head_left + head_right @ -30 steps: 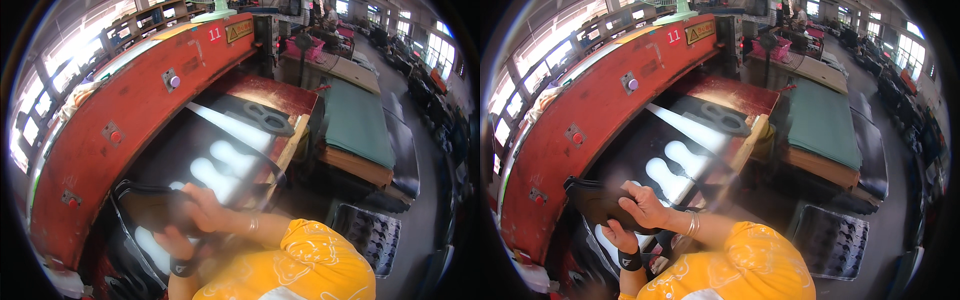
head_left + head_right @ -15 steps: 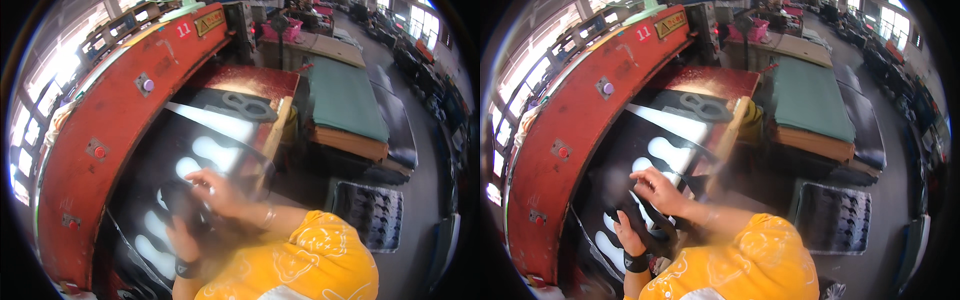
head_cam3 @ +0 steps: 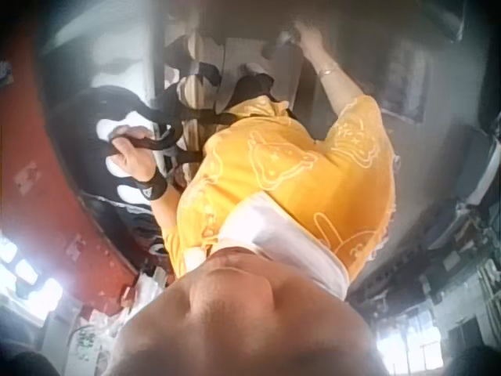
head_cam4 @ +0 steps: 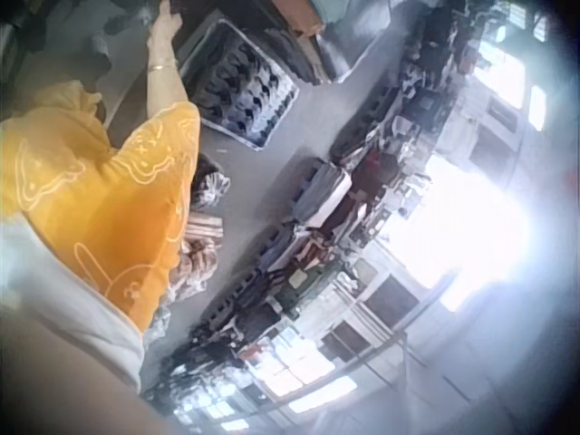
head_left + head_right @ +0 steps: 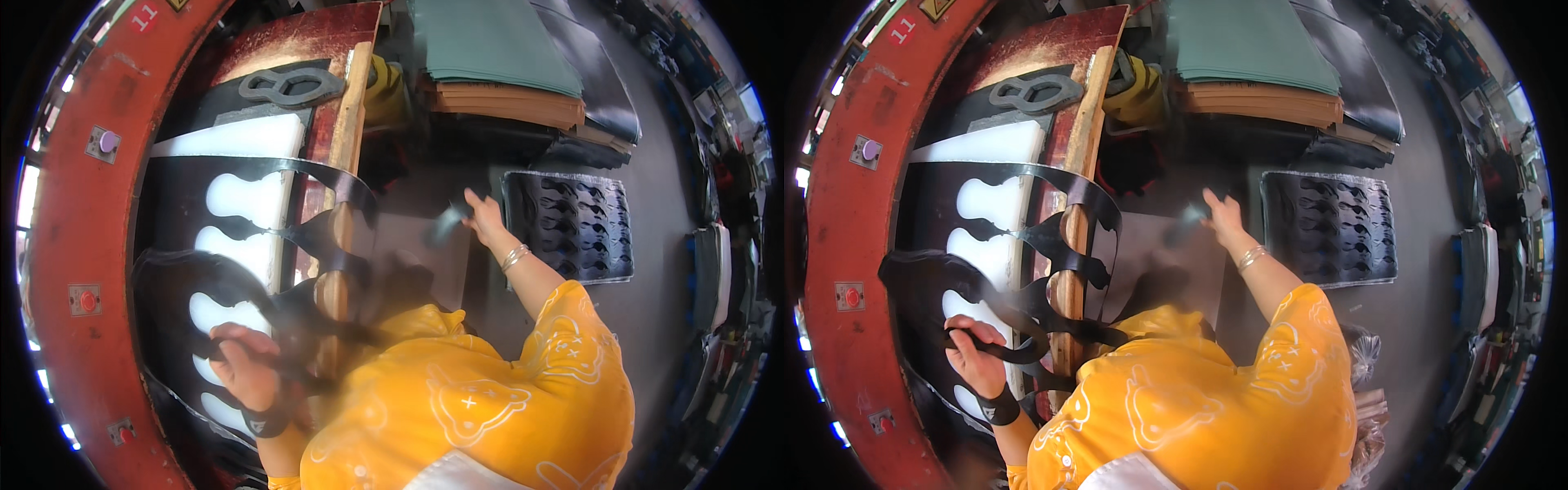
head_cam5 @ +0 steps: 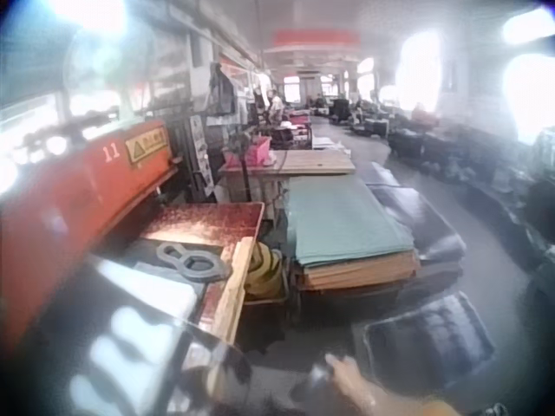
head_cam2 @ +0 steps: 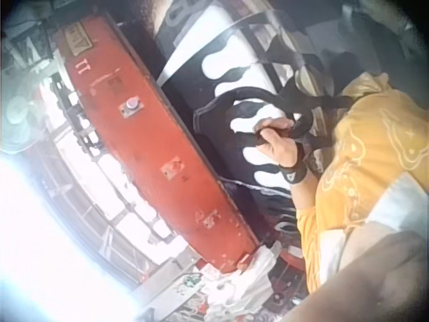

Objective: The person feeds black rubber shoe sole parts through a red roller machine, pressing and aligning them by hand. They then use green shears to trim edges and place the finished pieces into a plastic bag on the table.

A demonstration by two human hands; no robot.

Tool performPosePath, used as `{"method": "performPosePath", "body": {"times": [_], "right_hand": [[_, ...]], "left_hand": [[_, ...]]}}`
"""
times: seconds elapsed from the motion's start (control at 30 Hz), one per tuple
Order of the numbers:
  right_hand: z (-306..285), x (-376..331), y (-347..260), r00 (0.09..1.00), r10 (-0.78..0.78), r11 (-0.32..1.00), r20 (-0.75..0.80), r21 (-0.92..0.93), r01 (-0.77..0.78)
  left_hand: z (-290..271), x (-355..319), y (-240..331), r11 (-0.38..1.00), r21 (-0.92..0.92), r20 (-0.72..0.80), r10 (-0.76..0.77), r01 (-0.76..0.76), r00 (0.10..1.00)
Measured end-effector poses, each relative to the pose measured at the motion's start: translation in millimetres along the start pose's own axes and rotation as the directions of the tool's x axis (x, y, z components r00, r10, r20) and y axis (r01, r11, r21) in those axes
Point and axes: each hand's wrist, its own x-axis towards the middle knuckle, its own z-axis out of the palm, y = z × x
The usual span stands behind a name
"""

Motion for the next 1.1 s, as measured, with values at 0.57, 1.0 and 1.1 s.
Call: {"method": "performPosePath", "body": {"times": [0.57, 1.0, 1.1], "right_hand": [[257, -127, -98, 0.125, -0.507, 0.775, 0.853, 0.388, 0.498], [295, -365, -2, -0.480, 0.450, 0.884, 0.753, -0.298, 0.360], [305, -367, 9, -0.479, 0.568, 0.822, 0.669, -0.475, 0.312]], "left_hand": [[-41, -82, 12, 0.964, -0.067, -0.287, -0.265, 0.257, 0.921], [-79, -144, 21, 0.992, -0.125, -0.812, -0.112, 0.018, 0.573], [-92, -156, 16, 0.946, -0.299, -0.728, -0.142, -0.124, 0.671]]}}
